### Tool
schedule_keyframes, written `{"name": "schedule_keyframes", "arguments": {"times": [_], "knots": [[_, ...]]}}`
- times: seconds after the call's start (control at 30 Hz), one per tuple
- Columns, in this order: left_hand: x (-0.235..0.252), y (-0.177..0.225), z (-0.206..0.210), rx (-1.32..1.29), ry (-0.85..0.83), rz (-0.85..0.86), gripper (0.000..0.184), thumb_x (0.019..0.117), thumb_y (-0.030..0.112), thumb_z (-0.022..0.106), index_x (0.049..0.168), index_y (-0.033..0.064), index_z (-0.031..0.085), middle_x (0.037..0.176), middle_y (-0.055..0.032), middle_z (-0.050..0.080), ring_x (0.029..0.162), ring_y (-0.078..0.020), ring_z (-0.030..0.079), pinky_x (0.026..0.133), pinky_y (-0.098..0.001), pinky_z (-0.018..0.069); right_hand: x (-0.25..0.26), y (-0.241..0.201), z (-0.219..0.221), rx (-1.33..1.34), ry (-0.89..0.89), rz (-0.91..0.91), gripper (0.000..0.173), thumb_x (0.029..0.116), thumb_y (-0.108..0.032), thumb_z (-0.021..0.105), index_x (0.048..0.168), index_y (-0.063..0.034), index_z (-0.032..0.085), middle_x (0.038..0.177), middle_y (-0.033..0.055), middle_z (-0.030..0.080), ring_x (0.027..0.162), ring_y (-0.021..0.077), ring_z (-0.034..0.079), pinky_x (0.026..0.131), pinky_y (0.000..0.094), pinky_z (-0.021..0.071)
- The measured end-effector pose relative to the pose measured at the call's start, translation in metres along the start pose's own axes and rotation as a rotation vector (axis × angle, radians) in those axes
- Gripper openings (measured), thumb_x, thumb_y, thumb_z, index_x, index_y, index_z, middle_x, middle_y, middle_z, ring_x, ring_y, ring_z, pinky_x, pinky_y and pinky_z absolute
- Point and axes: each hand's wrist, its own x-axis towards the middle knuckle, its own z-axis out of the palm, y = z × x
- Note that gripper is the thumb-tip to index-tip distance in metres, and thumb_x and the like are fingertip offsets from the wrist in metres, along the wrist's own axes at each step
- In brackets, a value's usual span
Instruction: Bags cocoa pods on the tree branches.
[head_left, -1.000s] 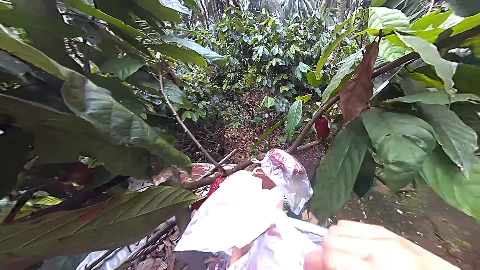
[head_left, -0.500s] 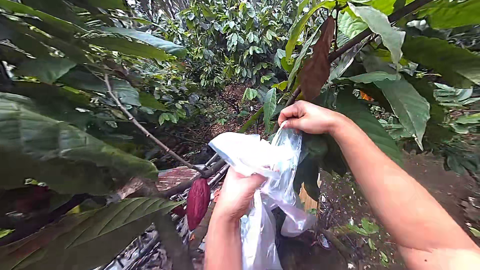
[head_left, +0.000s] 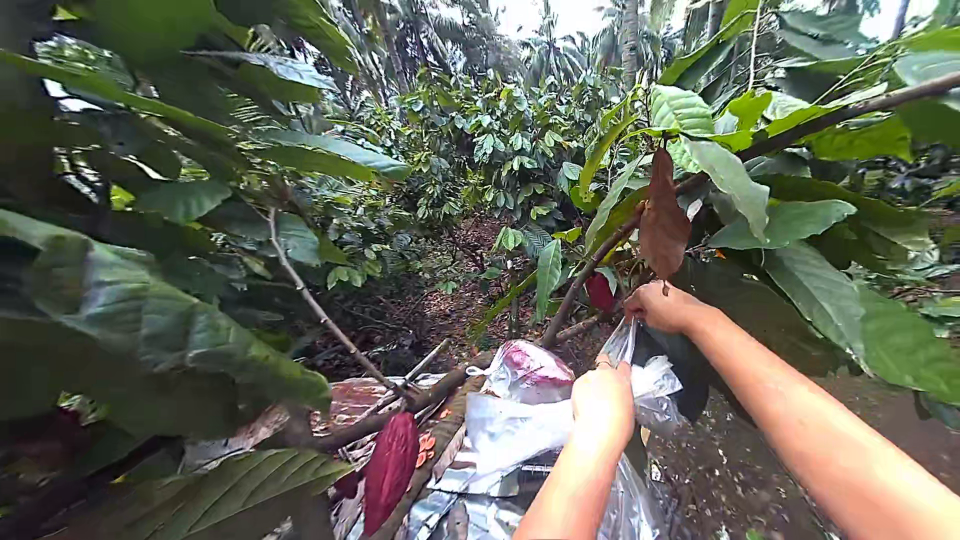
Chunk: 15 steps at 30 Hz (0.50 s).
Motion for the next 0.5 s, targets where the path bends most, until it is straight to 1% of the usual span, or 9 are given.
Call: {"name": "schedule_keyframes", "arguments": {"times": [0.07,0.1,0.17,0.3,0.37,0.4,0.43,0.47,0.5], "knots": [[0.005,0.002,-0.003,-0.002,0.005,-0.021,0.060,0.0883,0.001,0.062,0.146,0.0137,0.053,0.155,-0.0215,0.044,0.111,-0.0423,0.066,0.085,-0.0584,0.0560,0.001,-0.007,0.000,-0.054,0.016,0.036,0.028,0.1003,-0.005,0.054,0.118,-0.0126,0.074,0.125,0.0112,0.071,0.138,0.0341,0.050,0.120,0.0600,0.0248],[0.007,0.001,-0.005,-0.020,0.010,-0.027,0.060,0.0885,0.001,0.062,0.147,0.0141,0.053,0.156,-0.0208,0.042,0.112,-0.0423,0.066,0.086,-0.0584,0.0560,0.003,-0.010,0.001,-0.080,0.039,0.051,0.030,0.0996,-0.004,0.054,0.119,-0.0145,0.074,0.125,0.0092,0.071,0.141,0.0327,0.048,0.122,0.0587,0.0220],[0.011,0.003,-0.009,-0.050,0.017,-0.056,0.059,0.0880,0.002,0.063,0.145,0.0138,0.054,0.156,-0.0204,0.042,0.113,-0.0417,0.065,0.087,-0.0579,0.0565,0.009,-0.012,0.004,-0.120,0.081,0.062,0.031,0.0998,-0.005,0.053,0.119,-0.0161,0.074,0.124,0.0068,0.072,0.142,0.0309,0.048,0.123,0.0570,0.0202],[0.014,0.012,-0.020,-0.065,0.055,-0.163,0.060,0.0877,0.000,0.062,0.146,0.0100,0.052,0.157,-0.0200,0.041,0.108,-0.0393,0.067,0.084,-0.0540,0.0576,0.016,-0.018,-0.004,-0.119,0.188,0.060,0.029,0.1047,-0.009,0.049,0.117,-0.0129,0.075,0.125,0.0059,0.072,0.143,0.0287,0.048,0.124,0.0539,0.0205],[0.014,0.015,-0.026,-0.075,0.085,-0.201,0.057,0.0910,-0.002,0.057,0.147,0.0075,0.050,0.156,-0.0205,0.042,0.107,-0.0385,0.068,0.084,-0.0524,0.0578,0.019,-0.018,-0.006,0.056,0.311,0.061,0.025,0.1038,-0.010,0.052,0.115,-0.0069,0.074,0.124,0.0092,0.072,0.140,0.0278,0.050,0.124,0.0497,0.0244],[0.014,0.016,-0.029,-0.074,0.097,-0.213,0.055,0.0926,-0.002,0.055,0.146,0.0068,0.050,0.154,-0.0204,0.043,0.107,-0.0381,0.068,0.084,-0.0518,0.0578,0.018,-0.018,-0.003,0.235,0.436,0.062,0.023,0.1027,-0.010,0.055,0.113,-0.0015,0.073,0.119,0.0136,0.072,0.132,0.0281,0.057,0.119,0.0474,0.0347],[0.014,0.017,-0.033,-0.064,0.119,-0.224,0.052,0.0945,-0.003,0.052,0.145,0.0061,0.050,0.152,-0.0202,0.046,0.107,-0.0374,0.069,0.083,-0.0513,0.0580,0.016,-0.020,-0.001,0.440,0.592,0.063,0.021,0.1017,-0.013,0.059,0.112,0.0009,0.071,0.114,0.0157,0.072,0.121,0.0270,0.063,0.110,0.0465,0.0446],[0.013,0.017,-0.039,-0.047,0.152,-0.237,0.049,0.0957,-0.003,0.049,0.144,0.0053,0.050,0.149,-0.0197,0.049,0.105,-0.0363,0.069,0.082,-0.0500,0.0583,0.014,-0.022,-0.002,0.530,0.718,0.051,0.023,0.0996,-0.016,0.064,0.115,0.0003,0.070,0.113,0.0156,0.073,0.116,0.0256,0.066,0.105,0.0464,0.0502],[0.011,0.016,-0.046,-0.027,0.187,-0.248,0.047,0.0970,-0.003,0.047,0.143,0.0047,0.050,0.147,-0.0187,0.051,0.104,-0.0350,0.070,0.081,-0.0488,0.0585,0.011,-0.025,-0.007,0.504,0.789,0.045,0.026,0.0980,-0.017,0.067,0.118,-0.0005,0.069,0.116,0.0164,0.072,0.115,0.0266,0.067,0.103,0.0480,0.0525]]}}
